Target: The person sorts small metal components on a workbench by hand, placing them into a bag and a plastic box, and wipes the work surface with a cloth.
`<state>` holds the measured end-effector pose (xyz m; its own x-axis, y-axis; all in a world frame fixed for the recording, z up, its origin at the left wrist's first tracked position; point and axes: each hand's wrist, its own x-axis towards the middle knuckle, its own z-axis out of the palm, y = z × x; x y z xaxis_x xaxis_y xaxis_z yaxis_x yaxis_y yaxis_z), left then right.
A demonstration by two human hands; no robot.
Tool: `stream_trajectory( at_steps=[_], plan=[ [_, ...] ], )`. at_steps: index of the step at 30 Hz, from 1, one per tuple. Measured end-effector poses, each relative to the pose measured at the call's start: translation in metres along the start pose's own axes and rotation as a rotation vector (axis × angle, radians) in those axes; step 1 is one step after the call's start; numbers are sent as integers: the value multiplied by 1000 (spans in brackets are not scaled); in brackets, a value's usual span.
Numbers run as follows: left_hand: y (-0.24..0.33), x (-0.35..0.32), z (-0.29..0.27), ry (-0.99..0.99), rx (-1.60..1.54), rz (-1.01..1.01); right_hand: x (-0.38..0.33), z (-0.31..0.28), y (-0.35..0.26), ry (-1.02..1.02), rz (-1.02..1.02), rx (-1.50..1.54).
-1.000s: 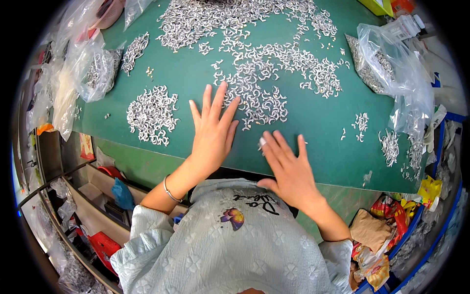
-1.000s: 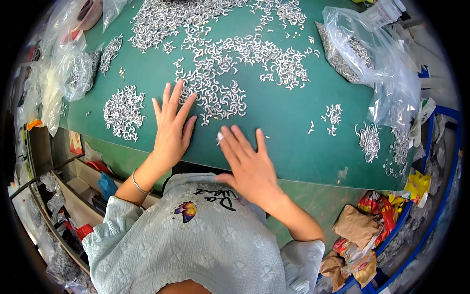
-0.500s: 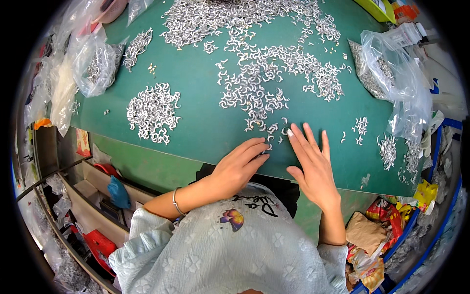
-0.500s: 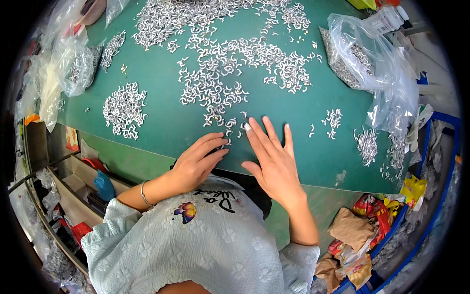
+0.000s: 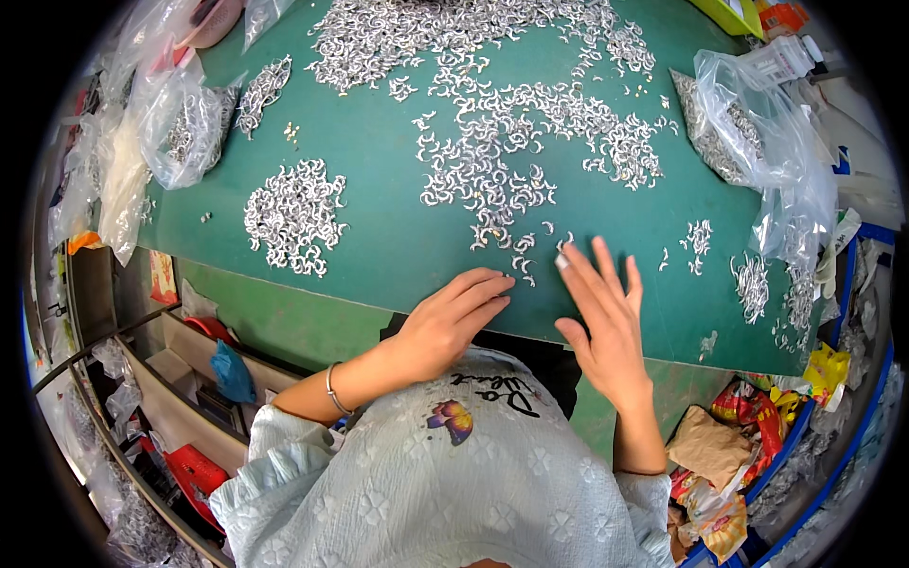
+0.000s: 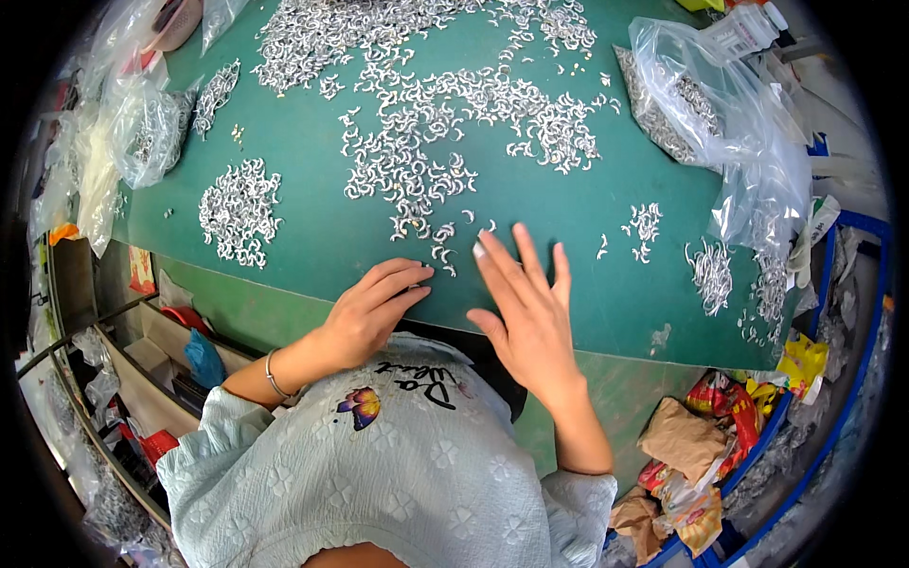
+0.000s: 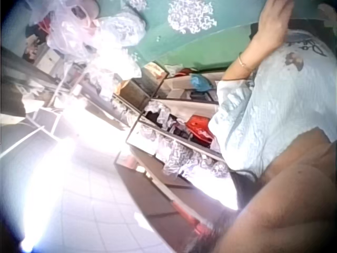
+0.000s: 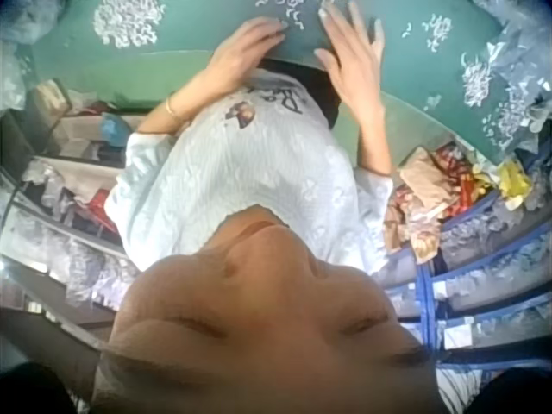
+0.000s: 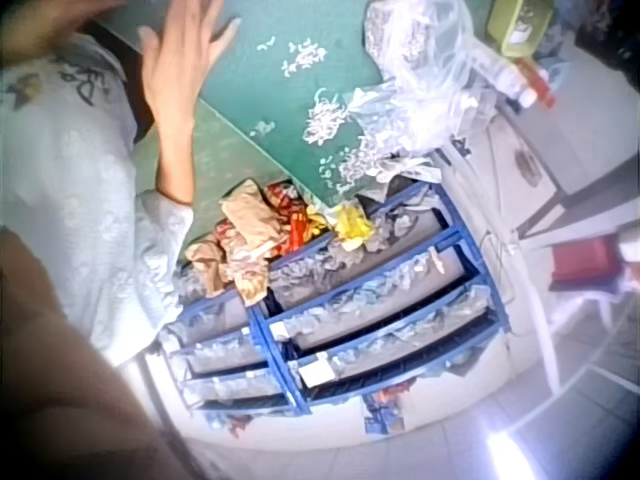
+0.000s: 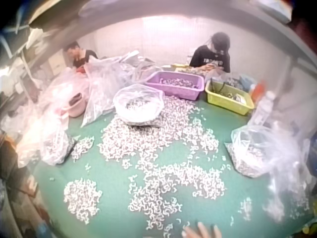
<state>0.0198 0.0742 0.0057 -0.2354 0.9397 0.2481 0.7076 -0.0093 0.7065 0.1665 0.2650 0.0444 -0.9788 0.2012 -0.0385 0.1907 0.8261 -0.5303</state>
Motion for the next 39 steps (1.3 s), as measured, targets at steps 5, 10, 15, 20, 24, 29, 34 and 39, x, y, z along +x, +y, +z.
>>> stream_trajectory(
  at_steps=[5, 10, 15, 20, 24, 29, 34, 39],
  plan=[
    [1, 1, 1, 127, -27, -50, 0, 13, -15, -162, -15, -97],
    [4, 3, -3, 147, 52, -133, -1, 12, -8, -92, -33, -97],
    [7, 13, 0, 94, 83, -97, -2, 21, -19, -155, -54, -65],
    [4, 9, 4, 81, 105, -115, 9, 6, 5, 83, 105, -207],
    [5, 6, -2, 156, 131, -220, 7, 8, -1, -41, 96, -178],
    [6, 9, 0, 130, 147, -260, -3, -1, -11, -161, 70, -73],
    [10, 13, 2, 35, 242, -260, -3, 6, -11, -174, 62, -66],
    [6, 11, 1, 110, 179, -216, -10, -1, -7, -61, 110, -111]
  ],
)
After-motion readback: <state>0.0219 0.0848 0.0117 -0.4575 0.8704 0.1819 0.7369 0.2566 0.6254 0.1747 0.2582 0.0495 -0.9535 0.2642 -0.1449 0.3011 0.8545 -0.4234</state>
